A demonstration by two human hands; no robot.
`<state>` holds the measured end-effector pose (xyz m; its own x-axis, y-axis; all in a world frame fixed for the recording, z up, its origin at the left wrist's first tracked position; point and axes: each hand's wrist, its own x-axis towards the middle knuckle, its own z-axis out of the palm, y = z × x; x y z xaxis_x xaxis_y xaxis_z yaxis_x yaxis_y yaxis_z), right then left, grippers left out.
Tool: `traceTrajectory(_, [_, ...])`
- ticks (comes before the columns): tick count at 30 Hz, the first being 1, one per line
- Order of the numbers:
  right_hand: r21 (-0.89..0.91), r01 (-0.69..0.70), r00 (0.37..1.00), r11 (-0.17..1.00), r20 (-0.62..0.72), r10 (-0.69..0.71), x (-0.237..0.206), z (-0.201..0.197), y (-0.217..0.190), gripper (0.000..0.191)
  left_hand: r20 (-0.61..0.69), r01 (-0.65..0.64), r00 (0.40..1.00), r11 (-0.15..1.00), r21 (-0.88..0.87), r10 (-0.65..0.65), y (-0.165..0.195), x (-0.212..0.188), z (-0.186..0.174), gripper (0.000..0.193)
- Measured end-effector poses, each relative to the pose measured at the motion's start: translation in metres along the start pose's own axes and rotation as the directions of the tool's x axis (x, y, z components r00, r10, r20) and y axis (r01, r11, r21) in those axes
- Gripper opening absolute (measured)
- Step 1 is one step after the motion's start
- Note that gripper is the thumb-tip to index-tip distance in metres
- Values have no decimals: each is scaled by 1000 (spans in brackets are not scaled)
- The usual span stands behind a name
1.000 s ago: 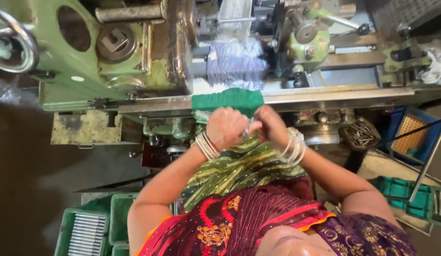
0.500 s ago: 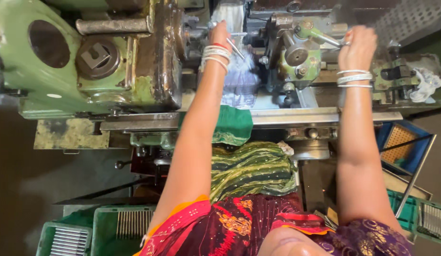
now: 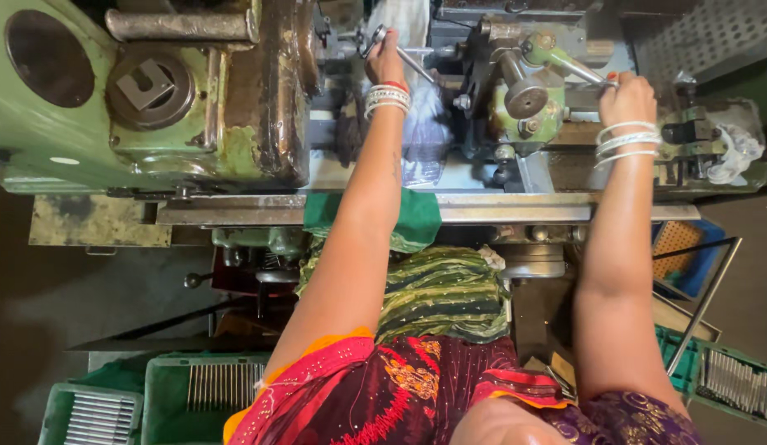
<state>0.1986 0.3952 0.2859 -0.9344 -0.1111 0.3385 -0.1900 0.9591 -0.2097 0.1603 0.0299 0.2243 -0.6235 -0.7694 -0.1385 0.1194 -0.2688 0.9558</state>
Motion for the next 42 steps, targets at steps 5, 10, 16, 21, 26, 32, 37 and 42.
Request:
traceTrajectory(5, [-5,-196,962,981,194,194,-2,-6,-6,28,21,71,997,985,-157,-68,-7,11,0,48])
traceTrajectory(10, [-120,-226,974,967,-30,224,-28,14,-23,23,-73,180,979,974,-138,-191,-8,12,3,51])
traceTrajectory(16, [-31,-58,998,998,22,58,0,3,3,24,-133,310,949,914,261,-284,-18,5,-2,53])
traceTrajectory(21, [-26,-104,994,994,25,104,3,1,1,26,-22,236,967,925,-297,-254,-19,12,-5,53])
traceTrajectory(26, [-16,-190,971,982,145,191,7,-10,-4,29,-37,114,991,963,-243,-127,-17,13,-6,48])
traceTrajectory(32, [-6,-153,973,988,173,152,15,-15,-2,29,-46,232,968,949,-213,-247,-14,11,-4,49])
traceTrajectory(37, [17,-145,986,989,84,143,2,-15,-9,28,76,338,934,799,-498,-349,-14,14,-1,46])
traceTrajectory(42, [-56,-252,967,966,-35,251,-30,3,-32,22,114,367,922,744,-559,-369,-18,18,-2,42])
